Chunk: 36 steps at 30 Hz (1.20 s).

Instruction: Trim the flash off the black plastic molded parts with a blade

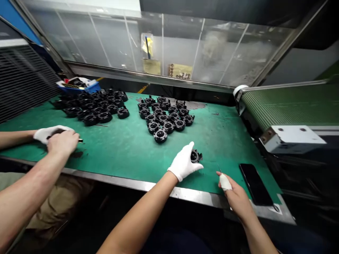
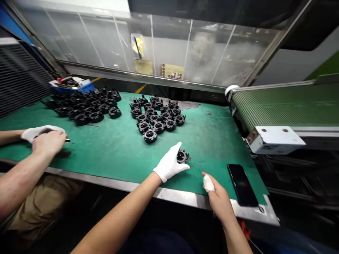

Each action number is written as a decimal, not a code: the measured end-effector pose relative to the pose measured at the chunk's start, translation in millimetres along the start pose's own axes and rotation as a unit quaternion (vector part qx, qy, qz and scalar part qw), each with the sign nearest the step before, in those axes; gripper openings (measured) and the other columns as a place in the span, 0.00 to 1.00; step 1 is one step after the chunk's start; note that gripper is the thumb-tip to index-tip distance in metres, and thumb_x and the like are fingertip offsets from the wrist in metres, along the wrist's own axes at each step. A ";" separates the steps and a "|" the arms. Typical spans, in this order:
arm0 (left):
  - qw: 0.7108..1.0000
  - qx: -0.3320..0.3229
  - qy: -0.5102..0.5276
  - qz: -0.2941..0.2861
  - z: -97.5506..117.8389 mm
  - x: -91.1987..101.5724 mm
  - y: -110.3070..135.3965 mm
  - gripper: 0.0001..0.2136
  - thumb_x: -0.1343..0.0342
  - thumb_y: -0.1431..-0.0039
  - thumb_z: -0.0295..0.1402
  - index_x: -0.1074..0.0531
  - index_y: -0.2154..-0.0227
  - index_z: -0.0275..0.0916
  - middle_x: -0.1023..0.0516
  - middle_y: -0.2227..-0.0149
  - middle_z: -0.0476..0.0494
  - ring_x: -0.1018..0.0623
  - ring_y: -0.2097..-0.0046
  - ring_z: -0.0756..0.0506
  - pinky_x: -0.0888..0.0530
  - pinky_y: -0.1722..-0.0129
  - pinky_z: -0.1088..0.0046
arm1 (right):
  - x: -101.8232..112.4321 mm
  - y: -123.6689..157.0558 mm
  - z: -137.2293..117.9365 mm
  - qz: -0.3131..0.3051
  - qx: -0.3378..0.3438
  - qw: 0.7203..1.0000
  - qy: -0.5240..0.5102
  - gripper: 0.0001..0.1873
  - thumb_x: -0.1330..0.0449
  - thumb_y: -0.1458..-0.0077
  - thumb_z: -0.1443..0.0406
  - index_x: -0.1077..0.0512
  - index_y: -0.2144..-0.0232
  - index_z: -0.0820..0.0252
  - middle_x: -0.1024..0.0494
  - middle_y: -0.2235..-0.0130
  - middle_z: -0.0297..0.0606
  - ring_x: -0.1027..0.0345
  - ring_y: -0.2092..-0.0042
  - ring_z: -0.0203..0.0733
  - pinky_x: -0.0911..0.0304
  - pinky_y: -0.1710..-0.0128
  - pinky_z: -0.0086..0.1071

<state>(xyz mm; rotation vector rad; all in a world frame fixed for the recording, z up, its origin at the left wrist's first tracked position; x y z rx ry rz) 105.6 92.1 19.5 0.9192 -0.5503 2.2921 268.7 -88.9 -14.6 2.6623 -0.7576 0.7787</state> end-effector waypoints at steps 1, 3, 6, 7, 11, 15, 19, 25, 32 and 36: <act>1.000 -0.003 0.005 -0.016 3.4 -5.3 -2.0 0.50 0.31 0.52 0.45 0.51 0.31 0.34 0.40 0.33 0.30 0.35 0.33 0.34 0.36 0.33 0.57 | -0.5 1.5 -1.8 -0.022 0.001 1.000 0.013 0.28 0.47 0.39 0.49 0.24 0.45 0.58 0.17 0.56 0.43 0.23 0.56 0.50 0.29 0.51 0.42; 0.999 -0.004 0.014 -0.040 3.1 -7.6 7.0 0.48 0.33 0.51 0.41 0.51 0.31 0.37 0.37 0.34 0.32 0.33 0.35 0.35 0.35 0.34 0.57 | -1.5 7.1 -7.8 -0.073 0.021 0.997 0.027 0.27 0.48 0.37 0.51 0.25 0.44 0.58 0.20 0.49 0.44 0.26 0.49 0.51 0.34 0.44 0.44; 0.996 -0.007 0.024 -0.080 -1.7 -5.3 39.6 0.47 0.32 0.53 0.39 0.49 0.32 0.41 0.37 0.34 0.37 0.33 0.34 0.36 0.36 0.33 0.58 | -6.4 18.6 -26.7 -0.143 0.100 0.982 0.072 0.22 0.49 0.35 0.57 0.24 0.45 0.56 0.23 0.44 0.42 0.30 0.43 0.50 0.36 0.41 0.45; 0.996 -0.006 0.027 -0.084 -2.9 -3.8 49.8 0.46 0.32 0.53 0.39 0.48 0.32 0.42 0.37 0.34 0.38 0.33 0.34 0.36 0.36 0.33 0.58 | -10.5 22.0 -34.3 -0.164 0.129 0.974 0.091 0.21 0.49 0.35 0.59 0.24 0.45 0.55 0.23 0.44 0.41 0.30 0.43 0.49 0.36 0.41 0.44; 0.996 0.005 0.046 -0.074 -4.9 -3.7 67.5 0.43 0.34 0.50 0.39 0.48 0.33 0.40 0.36 0.35 0.38 0.33 0.35 0.38 0.36 0.33 0.60 | -26.9 25.0 -58.5 -0.179 0.205 0.941 0.199 0.22 0.50 0.33 0.62 0.28 0.41 0.50 0.19 0.50 0.38 0.24 0.51 0.44 0.30 0.50 0.36; 0.996 -0.006 0.058 -0.073 -3.9 -9.2 63.7 0.43 0.34 0.51 0.38 0.47 0.33 0.39 0.36 0.35 0.37 0.33 0.35 0.37 0.36 0.33 0.59 | -32.3 19.9 -67.1 -0.149 0.218 0.912 0.315 0.21 0.50 0.32 0.60 0.28 0.41 0.47 0.18 0.58 0.37 0.23 0.57 0.43 0.30 0.59 0.33; 0.996 -0.020 0.058 -0.071 -4.2 -8.2 61.6 0.42 0.35 0.50 0.38 0.47 0.34 0.38 0.36 0.35 0.36 0.33 0.35 0.37 0.36 0.33 0.59 | -35.6 20.7 -71.6 -0.174 0.225 0.890 0.355 0.20 0.50 0.32 0.60 0.28 0.42 0.44 0.18 0.57 0.35 0.23 0.57 0.43 0.32 0.63 0.32; 0.995 -0.028 0.061 -0.073 -1.9 -10.0 63.4 0.42 0.34 0.50 0.40 0.46 0.34 0.38 0.36 0.35 0.35 0.34 0.34 0.36 0.37 0.33 0.57 | -8.4 -13.0 -57.3 -0.105 0.176 0.857 0.473 0.21 0.47 0.35 0.60 0.28 0.42 0.45 0.18 0.57 0.38 0.23 0.62 0.47 0.34 0.70 0.35; 0.977 -0.067 0.029 -0.201 -12.2 17.0 58.4 0.41 0.36 0.46 0.38 0.50 0.31 0.49 0.43 0.30 0.48 0.38 0.31 0.40 0.38 0.32 0.61 | 20.4 -33.6 -52.9 -0.070 0.180 0.925 0.328 0.20 0.48 0.34 0.56 0.25 0.45 0.49 0.20 0.48 0.34 0.25 0.48 0.48 0.30 0.51 0.39; 0.991 -0.031 -0.061 -0.119 -51.9 81.5 60.6 0.30 0.43 0.39 0.40 0.41 0.34 0.49 0.43 0.30 0.52 0.41 0.30 0.39 0.42 0.31 0.56 | 5.1 -26.4 -51.2 -0.097 0.183 0.937 0.281 0.20 0.48 0.35 0.58 0.25 0.46 0.52 0.20 0.47 0.36 0.25 0.48 0.49 0.29 0.48 0.40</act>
Point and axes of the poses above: each hand's wrist, its own y-axis away from the middle knuckle, its own x-axis out of the back of the hand, z = x × y, the point moved 9 cm from there along -y, towards the middle knuckle
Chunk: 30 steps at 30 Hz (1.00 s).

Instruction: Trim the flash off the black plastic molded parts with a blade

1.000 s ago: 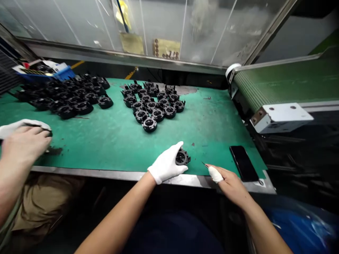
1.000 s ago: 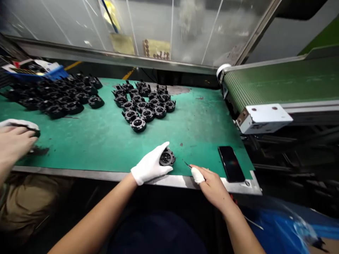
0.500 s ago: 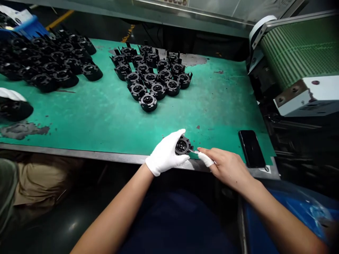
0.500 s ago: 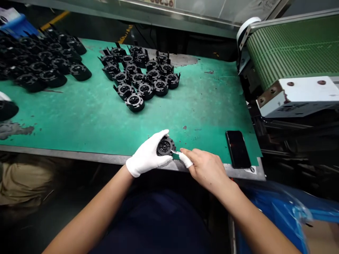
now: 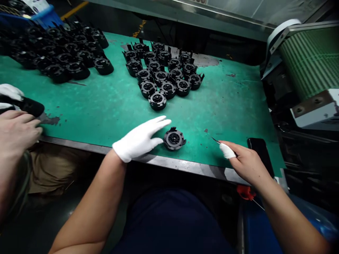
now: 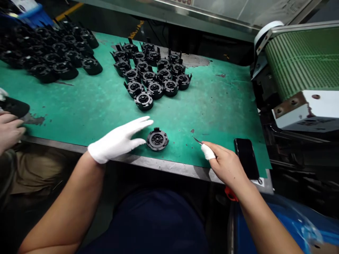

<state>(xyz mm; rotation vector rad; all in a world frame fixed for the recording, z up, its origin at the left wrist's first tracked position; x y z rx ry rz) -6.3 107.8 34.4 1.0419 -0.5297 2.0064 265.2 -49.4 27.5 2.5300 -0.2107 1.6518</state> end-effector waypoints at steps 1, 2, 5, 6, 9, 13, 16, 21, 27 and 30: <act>1.000 0.021 -0.004 0.019 -8.9 8.2 7.7 0.29 0.44 0.38 0.41 0.41 0.35 0.48 0.42 0.31 0.51 0.41 0.30 0.39 0.43 0.31 0.56 | -3.7 -0.2 -2.6 -0.003 0.002 1.000 -0.007 0.19 0.48 0.35 0.58 0.24 0.47 0.53 0.20 0.47 0.36 0.25 0.47 0.49 0.30 0.48 0.41; 0.999 0.037 0.004 0.025 -14.8 10.5 15.1 0.30 0.45 0.38 0.42 0.42 0.34 0.47 0.42 0.31 0.50 0.41 0.30 0.39 0.43 0.31 0.56 | -7.0 -0.6 -6.5 -0.006 0.007 1.000 -0.015 0.19 0.48 0.34 0.58 0.24 0.47 0.53 0.20 0.47 0.36 0.25 0.47 0.49 0.30 0.48 0.41; 0.996 0.068 0.058 0.022 -17.8 -3.7 27.3 0.40 0.39 0.42 0.47 0.52 0.31 0.45 0.48 0.29 0.46 0.43 0.29 0.39 0.44 0.30 0.58 | -16.9 -2.0 -29.7 -0.024 0.042 0.998 -0.049 0.19 0.49 0.34 0.59 0.25 0.46 0.53 0.21 0.46 0.36 0.26 0.47 0.46 0.30 0.48 0.38; 0.994 0.071 0.072 0.032 -16.2 -9.5 26.6 0.46 0.36 0.45 0.48 0.56 0.30 0.44 0.52 0.28 0.43 0.46 0.29 0.38 0.44 0.30 0.57 | -21.4 -1.9 -41.2 -0.037 0.059 0.996 -0.058 0.19 0.50 0.33 0.60 0.26 0.45 0.53 0.21 0.46 0.36 0.26 0.47 0.46 0.30 0.48 0.37; 0.992 0.045 0.088 0.072 -8.4 -22.9 13.3 0.56 0.30 0.53 0.50 0.60 0.30 0.41 0.55 0.27 0.37 0.49 0.28 0.35 0.46 0.29 0.56 | -35.7 -0.5 -75.1 -0.069 0.102 0.990 -0.062 0.21 0.51 0.33 0.63 0.29 0.43 0.53 0.21 0.47 0.37 0.26 0.48 0.45 0.31 0.50 0.36; 0.992 0.018 0.099 0.082 -2.3 -37.8 -1.4 0.47 0.31 0.51 0.48 0.48 0.33 0.40 0.40 0.32 0.37 0.38 0.32 0.38 0.39 0.31 0.59 | -49.2 -0.1 -97.6 -0.061 0.110 0.991 -0.033 0.22 0.51 0.34 0.64 0.30 0.41 0.52 0.20 0.52 0.38 0.24 0.54 0.45 0.31 0.57 0.35; 0.985 0.064 0.084 0.137 -2.4 -41.1 4.9 0.42 0.33 0.49 0.48 0.44 0.35 0.41 0.35 0.35 0.37 0.33 0.34 0.37 0.35 0.33 0.57 | -55.4 0.9 -102.5 -0.065 0.111 0.992 0.008 0.22 0.51 0.34 0.64 0.30 0.41 0.52 0.20 0.57 0.38 0.24 0.60 0.44 0.32 0.63 0.35; 0.970 0.098 0.082 0.206 4.3 -44.5 18.2 0.40 0.34 0.48 0.46 0.43 0.35 0.41 0.33 0.36 0.37 0.31 0.36 0.36 0.33 0.35 0.55 | -51.8 -3.8 -108.0 -0.071 0.103 0.985 0.116 0.23 0.50 0.36 0.64 0.31 0.40 0.49 0.20 0.63 0.37 0.25 0.64 0.44 0.37 0.72 0.33; 0.971 0.092 0.093 0.202 6.2 -45.4 17.5 0.40 0.32 0.49 0.45 0.42 0.36 0.39 0.34 0.35 0.37 0.32 0.35 0.37 0.35 0.33 0.58 | -33.4 -38.3 -49.1 -0.075 -0.031 0.974 0.213 0.25 0.48 0.40 0.68 0.28 0.42 0.49 0.18 0.56 0.42 0.23 0.64 0.51 0.36 0.72 0.36; 0.982 0.079 0.100 0.142 4.5 -43.7 12.3 0.42 0.31 0.50 0.43 0.42 0.35 0.40 0.35 0.34 0.39 0.33 0.34 0.39 0.36 0.32 0.60 | -18.6 -47.4 -21.2 -0.034 -0.059 0.985 0.158 0.22 0.49 0.38 0.66 0.27 0.44 0.52 0.19 0.51 0.43 0.23 0.56 0.55 0.31 0.63 0.41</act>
Point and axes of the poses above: each hand's wrist, its own y-axis away from the middle knuckle, its own x-axis out of the back of the hand, z = x × y, the point moved 9 cm from there along -y, towards the middle knuckle
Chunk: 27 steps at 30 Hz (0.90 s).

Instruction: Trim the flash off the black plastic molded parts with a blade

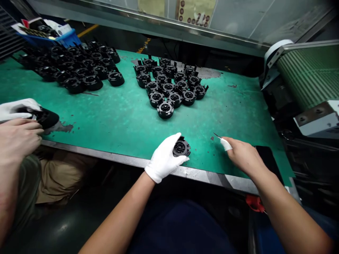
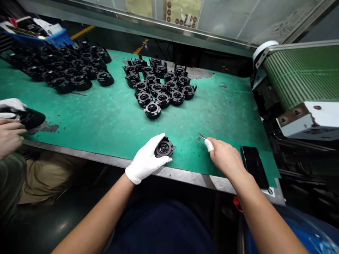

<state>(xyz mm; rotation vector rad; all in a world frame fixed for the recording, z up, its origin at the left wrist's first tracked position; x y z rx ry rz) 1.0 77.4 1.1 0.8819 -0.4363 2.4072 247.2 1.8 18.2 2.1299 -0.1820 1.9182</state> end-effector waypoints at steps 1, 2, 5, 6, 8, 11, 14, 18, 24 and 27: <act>0.999 -0.015 -0.001 -0.043 0.9 0.0 -2.5 0.42 0.31 0.50 0.42 0.43 0.34 0.41 0.35 0.34 0.41 0.34 0.34 0.39 0.37 0.32 0.61 | 3.1 0.7 -0.6 0.016 0.021 0.999 -0.042 0.22 0.50 0.37 0.64 0.28 0.43 0.52 0.20 0.49 0.42 0.24 0.52 0.55 0.30 0.58 0.42; 0.995 -0.035 -0.003 -0.093 1.8 1.1 -4.2 0.42 0.31 0.50 0.42 0.43 0.34 0.44 0.36 0.33 0.43 0.34 0.34 0.40 0.37 0.32 0.62 | 6.0 3.7 -4.9 0.028 0.047 0.995 -0.085 0.22 0.50 0.36 0.63 0.29 0.42 0.53 0.21 0.47 0.42 0.26 0.49 0.53 0.31 0.54 0.42; 0.978 -0.081 -0.019 -0.192 -3.2 22.5 -4.0 0.36 0.34 0.46 0.42 0.40 0.35 0.51 0.38 0.32 0.51 0.36 0.32 0.42 0.39 0.32 0.65 | 6.7 21.0 -29.3 0.017 0.130 0.975 -0.181 0.21 0.49 0.35 0.62 0.31 0.42 0.57 0.23 0.44 0.42 0.28 0.46 0.48 0.32 0.48 0.38; 0.978 -0.079 -0.025 -0.190 -7.9 35.8 -3.2 0.33 0.36 0.43 0.42 0.39 0.36 0.52 0.39 0.32 0.53 0.36 0.32 0.42 0.39 0.32 0.65 | 5.1 27.1 -35.8 0.009 0.147 0.969 -0.197 0.21 0.50 0.34 0.62 0.31 0.42 0.57 0.23 0.45 0.42 0.28 0.46 0.47 0.32 0.48 0.37; 0.987 -0.047 -0.025 -0.155 -18.4 60.9 1.8 0.27 0.40 0.39 0.44 0.37 0.37 0.53 0.37 0.33 0.54 0.36 0.32 0.42 0.39 0.32 0.63 | 1.3 36.1 -42.1 0.001 0.167 0.962 -0.217 0.21 0.52 0.33 0.64 0.32 0.41 0.57 0.23 0.45 0.41 0.28 0.46 0.45 0.33 0.48 0.36; 0.997 0.030 -0.003 -0.076 -26.7 71.5 18.3 0.36 0.38 0.43 0.49 0.43 0.34 0.51 0.38 0.32 0.49 0.37 0.32 0.39 0.39 0.31 0.58 | -6.5 38.8 -40.7 -0.006 0.172 0.963 -0.208 0.23 0.54 0.32 0.65 0.34 0.39 0.52 0.25 0.43 0.38 0.30 0.44 0.43 0.34 0.46 0.37; 0.999 0.047 0.013 0.024 -15.3 48.9 31.2 0.52 0.32 0.53 0.54 0.52 0.31 0.44 0.46 0.30 0.37 0.41 0.30 0.34 0.39 0.32 0.52 | -10.3 31.0 -45.5 -0.027 0.178 0.969 -0.170 0.22 0.54 0.32 0.63 0.33 0.40 0.50 0.24 0.44 0.36 0.28 0.47 0.44 0.34 0.49 0.37; 0.993 0.018 0.018 0.112 0.6 7.9 30.9 0.50 0.33 0.51 0.54 0.51 0.32 0.39 0.42 0.32 0.30 0.38 0.32 0.33 0.37 0.33 0.51 | -2.5 16.3 -77.9 -0.068 0.245 0.962 -0.102 0.17 0.52 0.32 0.61 0.29 0.46 0.49 0.20 0.53 0.36 0.26 0.55 0.44 0.35 0.58 0.35; 0.990 0.032 0.015 0.139 -8.2 -1.6 24.6 0.45 0.35 0.47 0.51 0.49 0.33 0.37 0.33 0.38 0.30 0.30 0.37 0.34 0.31 0.37 0.51 | 4.6 -9.7 -102.1 -0.095 0.297 0.950 0.027 0.19 0.53 0.30 0.58 0.28 0.45 0.48 0.23 0.61 0.37 0.28 0.60 0.45 0.42 0.66 0.35; 0.990 0.016 0.003 0.142 -5.0 1.1 25.8 0.44 0.34 0.46 0.50 0.48 0.34 0.36 0.32 0.39 0.30 0.30 0.37 0.35 0.32 0.36 0.53 | 5.6 -18.4 -103.3 -0.098 0.313 0.943 0.054 0.19 0.52 0.31 0.60 0.28 0.45 0.49 0.24 0.63 0.37 0.29 0.60 0.45 0.44 0.66 0.36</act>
Point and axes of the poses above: each hand's wrist, its own y-axis away from the middle knuckle, its own x-axis out of the back of the hand, z = x × y, the point moved 9 cm from there along -y, towards the middle knuckle
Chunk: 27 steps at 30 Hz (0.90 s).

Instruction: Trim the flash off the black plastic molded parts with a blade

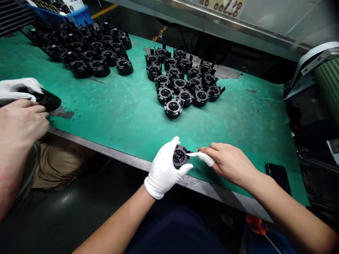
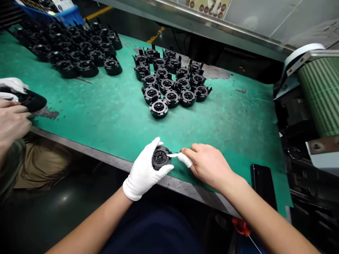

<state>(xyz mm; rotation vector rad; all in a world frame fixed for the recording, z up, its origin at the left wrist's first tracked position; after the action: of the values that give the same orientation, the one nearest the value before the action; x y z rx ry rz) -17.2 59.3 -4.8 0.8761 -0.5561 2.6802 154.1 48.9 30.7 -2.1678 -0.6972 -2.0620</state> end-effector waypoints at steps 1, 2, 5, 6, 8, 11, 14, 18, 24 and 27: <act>1.000 -0.003 -0.003 0.001 1.0 0.3 0.2 0.44 0.34 0.47 0.49 0.48 0.34 0.35 0.32 0.39 0.30 0.30 0.37 0.35 0.32 0.36 0.53 | 0.4 -1.8 -0.4 -0.006 0.012 1.000 0.003 0.19 0.52 0.32 0.61 0.28 0.45 0.49 0.24 0.63 0.37 0.30 0.60 0.45 0.45 0.66 0.36; 1.000 -0.004 -0.007 0.002 1.8 0.3 0.2 0.44 0.34 0.47 0.49 0.48 0.34 0.35 0.32 0.39 0.30 0.31 0.37 0.35 0.32 0.36 0.53 | 0.8 -3.4 -1.2 -0.012 0.025 1.000 0.006 0.19 0.52 0.32 0.62 0.28 0.45 0.49 0.24 0.63 0.37 0.30 0.61 0.45 0.45 0.66 0.36; 1.000 -0.008 -0.013 0.004 3.5 -0.3 -1.7 0.44 0.34 0.47 0.50 0.47 0.34 0.35 0.31 0.40 0.29 0.31 0.37 0.34 0.32 0.36 0.53 | 2.5 -8.3 -3.3 -0.022 0.056 0.998 0.021 0.19 0.50 0.34 0.64 0.28 0.45 0.48 0.24 0.64 0.36 0.31 0.62 0.44 0.46 0.66 0.36; 1.000 -0.010 -0.011 0.005 4.2 -0.3 -2.8 0.44 0.34 0.47 0.50 0.46 0.34 0.35 0.31 0.40 0.30 0.30 0.37 0.35 0.32 0.36 0.53 | 3.3 -10.1 -2.8 -0.020 0.060 0.998 0.029 0.19 0.50 0.34 0.64 0.28 0.45 0.48 0.24 0.64 0.36 0.31 0.63 0.44 0.46 0.66 0.36; 1.000 -0.012 -0.001 0.007 4.8 0.4 -4.8 0.43 0.34 0.47 0.50 0.46 0.34 0.36 0.31 0.39 0.30 0.30 0.37 0.35 0.31 0.36 0.54 | 4.3 -13.5 1.3 -0.011 0.064 0.997 0.043 0.18 0.49 0.35 0.64 0.27 0.46 0.47 0.24 0.65 0.36 0.31 0.63 0.44 0.46 0.65 0.37; 1.000 -0.011 0.015 0.007 4.9 1.2 -4.6 0.42 0.35 0.46 0.49 0.46 0.34 0.36 0.32 0.39 0.30 0.30 0.37 0.36 0.31 0.36 0.55 | 2.8 -16.1 30.3 -0.006 0.011 0.997 0.080 0.19 0.49 0.37 0.65 0.26 0.47 0.50 0.23 0.64 0.39 0.30 0.62 0.47 0.45 0.66 0.37; 1.000 -0.014 0.013 -0.008 5.1 -0.9 -2.0 0.42 0.36 0.45 0.50 0.47 0.34 0.36 0.33 0.37 0.31 0.32 0.35 0.36 0.33 0.35 0.55 | 2.2 -4.6 94.1 -0.017 -0.171 0.979 0.108 0.19 0.48 0.39 0.66 0.25 0.49 0.52 0.21 0.61 0.44 0.27 0.62 0.51 0.46 0.72 0.36; 0.998 -0.009 0.016 -0.065 0.8 1.1 -7.6 0.43 0.36 0.45 0.50 0.48 0.32 0.38 0.37 0.34 0.34 0.35 0.33 0.38 0.37 0.32 0.57 | 2.8 14.9 111.5 0.045 -0.196 0.979 0.017 0.21 0.49 0.39 0.65 0.29 0.45 0.52 0.21 0.50 0.42 0.26 0.53 0.54 0.36 0.64 0.38; 0.959 -0.031 0.044 -0.277 -8.8 28.6 -14.4 0.40 0.35 0.44 0.46 0.47 0.32 0.49 0.40 0.31 0.48 0.37 0.32 0.41 0.40 0.31 0.63 | -21.6 32.5 31.6 0.083 -0.061 0.984 -0.145 0.24 0.51 0.40 0.69 0.33 0.42 0.57 0.23 0.46 0.41 0.28 0.48 0.48 0.33 0.51 0.39; 0.968 0.005 0.037 -0.248 -12.4 45.6 -13.9 0.42 0.35 0.47 0.50 0.47 0.32 0.47 0.42 0.31 0.44 0.39 0.31 0.38 0.40 0.31 0.59 | -28.0 38.7 -3.1 0.079 -0.019 0.980 -0.179 0.25 0.52 0.40 0.70 0.33 0.41 0.56 0.23 0.48 0.41 0.27 0.50 0.46 0.32 0.53 0.37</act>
<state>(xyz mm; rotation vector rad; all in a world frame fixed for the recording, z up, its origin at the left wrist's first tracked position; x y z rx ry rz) -54.1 83.1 17.6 0.7894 -0.2593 2.2479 165.5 5.5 14.0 -2.5545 -0.4917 -1.6392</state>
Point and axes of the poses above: each hand's wrist, its own y-axis away from the middle knuckle, its own x-axis out of the back of the hand, z = x × y, the point moved 9 cm from there along -y, towards the middle knuckle
